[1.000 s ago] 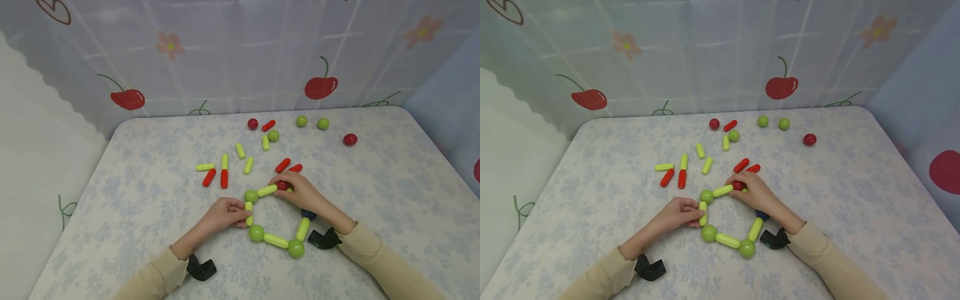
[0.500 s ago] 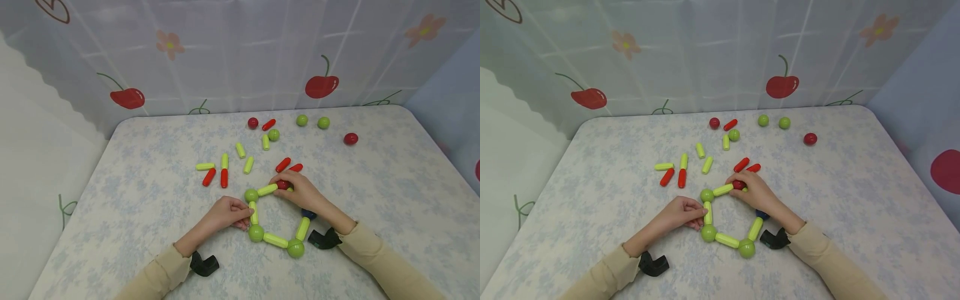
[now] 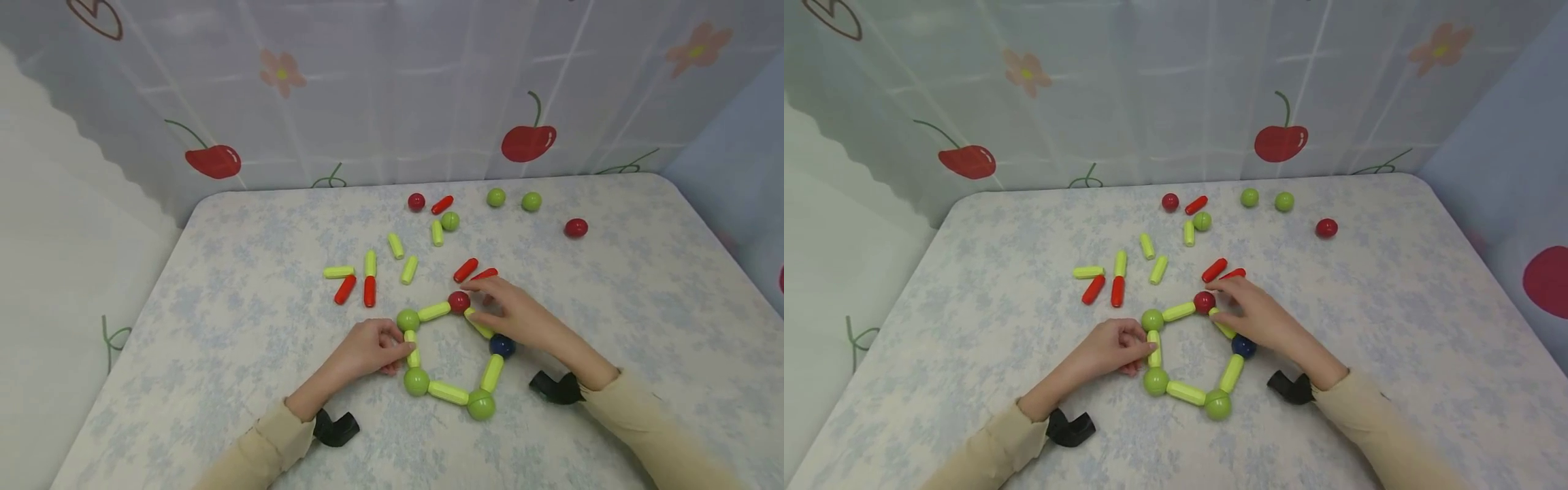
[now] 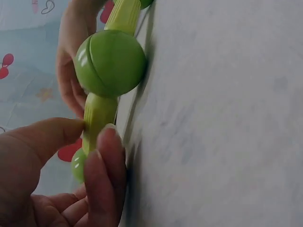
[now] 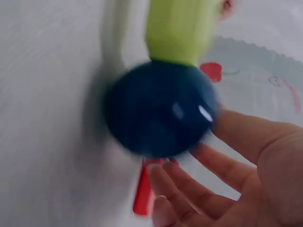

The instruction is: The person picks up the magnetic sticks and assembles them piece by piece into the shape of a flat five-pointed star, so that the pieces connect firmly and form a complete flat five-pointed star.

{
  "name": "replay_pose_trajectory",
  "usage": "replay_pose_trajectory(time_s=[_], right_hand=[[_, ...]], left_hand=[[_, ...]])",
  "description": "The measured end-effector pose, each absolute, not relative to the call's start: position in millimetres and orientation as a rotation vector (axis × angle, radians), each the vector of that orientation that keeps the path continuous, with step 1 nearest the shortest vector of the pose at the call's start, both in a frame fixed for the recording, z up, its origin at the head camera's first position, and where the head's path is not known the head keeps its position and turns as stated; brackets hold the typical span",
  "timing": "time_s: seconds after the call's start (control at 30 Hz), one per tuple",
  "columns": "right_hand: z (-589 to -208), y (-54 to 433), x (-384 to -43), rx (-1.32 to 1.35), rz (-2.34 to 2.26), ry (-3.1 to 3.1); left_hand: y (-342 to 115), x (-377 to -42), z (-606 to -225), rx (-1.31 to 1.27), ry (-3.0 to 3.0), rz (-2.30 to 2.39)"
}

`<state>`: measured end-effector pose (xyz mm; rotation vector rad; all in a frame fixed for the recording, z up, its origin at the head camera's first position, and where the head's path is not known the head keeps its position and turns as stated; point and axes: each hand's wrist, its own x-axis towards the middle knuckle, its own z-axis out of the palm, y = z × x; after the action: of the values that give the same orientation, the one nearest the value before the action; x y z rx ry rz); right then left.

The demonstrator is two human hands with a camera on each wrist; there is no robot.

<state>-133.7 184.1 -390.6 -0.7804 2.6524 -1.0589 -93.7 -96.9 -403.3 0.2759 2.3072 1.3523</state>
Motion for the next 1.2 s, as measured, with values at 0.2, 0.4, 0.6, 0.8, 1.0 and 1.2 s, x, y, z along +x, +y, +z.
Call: replay_pose_trajectory(time_s=[0.2, 0.4, 0.6, 0.8, 1.0, 1.2], right_hand=[[-370, 226, -105, -0.705, -0.832, 2.589], [-381, 222, -96, -0.778, -0.908, 2.569], [-385, 207, -104, -0.767, -0.897, 2.640], [-389, 196, -113, -0.780, -0.908, 2.636], [-394, 192, -121, -0.812, -0.936, 2.653], [-395, 193, -122, -0.801, -0.950, 2.645]], left_hand=[[-105, -97, -395, 0.516, 2.706, 1.104], [-107, -100, -395, 0.621, 2.737, 0.992], [-113, -97, -397, 0.543, 2.793, 0.976], [-120, -100, -396, 0.473, 2.794, 1.042], [-124, -104, -396, 0.423, 2.783, 1.102], [-125, -104, -398, 0.427, 2.775, 1.136]])
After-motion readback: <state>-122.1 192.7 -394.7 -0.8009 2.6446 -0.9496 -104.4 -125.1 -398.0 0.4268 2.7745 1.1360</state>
